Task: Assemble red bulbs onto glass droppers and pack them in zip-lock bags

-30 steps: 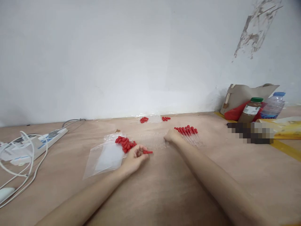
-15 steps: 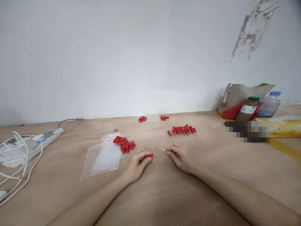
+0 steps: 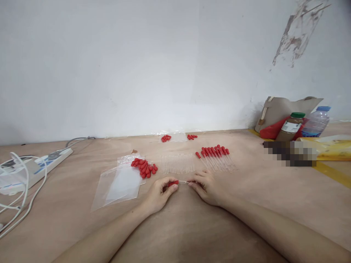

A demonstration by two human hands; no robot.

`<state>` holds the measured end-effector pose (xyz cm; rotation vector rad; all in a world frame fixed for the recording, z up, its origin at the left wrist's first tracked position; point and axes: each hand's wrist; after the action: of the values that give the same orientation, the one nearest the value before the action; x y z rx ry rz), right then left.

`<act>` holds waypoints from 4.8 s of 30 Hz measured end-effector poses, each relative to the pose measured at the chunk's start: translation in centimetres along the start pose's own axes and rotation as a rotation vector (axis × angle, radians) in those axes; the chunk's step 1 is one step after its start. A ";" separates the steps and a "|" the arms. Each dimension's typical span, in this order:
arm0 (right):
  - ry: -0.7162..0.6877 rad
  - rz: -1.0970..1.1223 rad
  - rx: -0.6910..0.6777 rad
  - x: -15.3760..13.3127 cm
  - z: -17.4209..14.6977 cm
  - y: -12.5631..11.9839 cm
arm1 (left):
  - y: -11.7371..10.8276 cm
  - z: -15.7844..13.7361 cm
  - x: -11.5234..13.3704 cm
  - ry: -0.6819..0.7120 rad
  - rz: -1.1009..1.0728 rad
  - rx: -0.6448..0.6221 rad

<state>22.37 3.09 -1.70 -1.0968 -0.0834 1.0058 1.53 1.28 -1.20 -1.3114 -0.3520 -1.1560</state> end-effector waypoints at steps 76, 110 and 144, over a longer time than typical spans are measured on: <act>0.899 -0.473 -0.003 6.4 4.5 -2.2 | -0.9 -0.6 0.4 0.147 0.478 0.032; 0.641 -0.150 -0.115 3.0 5.5 -2.1 | -3.6 0.9 -0.1 0.121 1.027 0.285; 0.119 0.122 0.055 -0.5 0.1 0.2 | -0.8 0.6 0.1 -0.057 -0.078 0.060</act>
<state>21.91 2.82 -1.58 -1.1190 0.1084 1.0428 1.20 1.93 -0.51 -1.2895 -0.4792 -1.1665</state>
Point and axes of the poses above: each hand's wrist, its own z-axis towards the middle knuckle, its own y-axis out of the palm, x = y × z, and after that the axes turned 4 degrees about y, right-handed
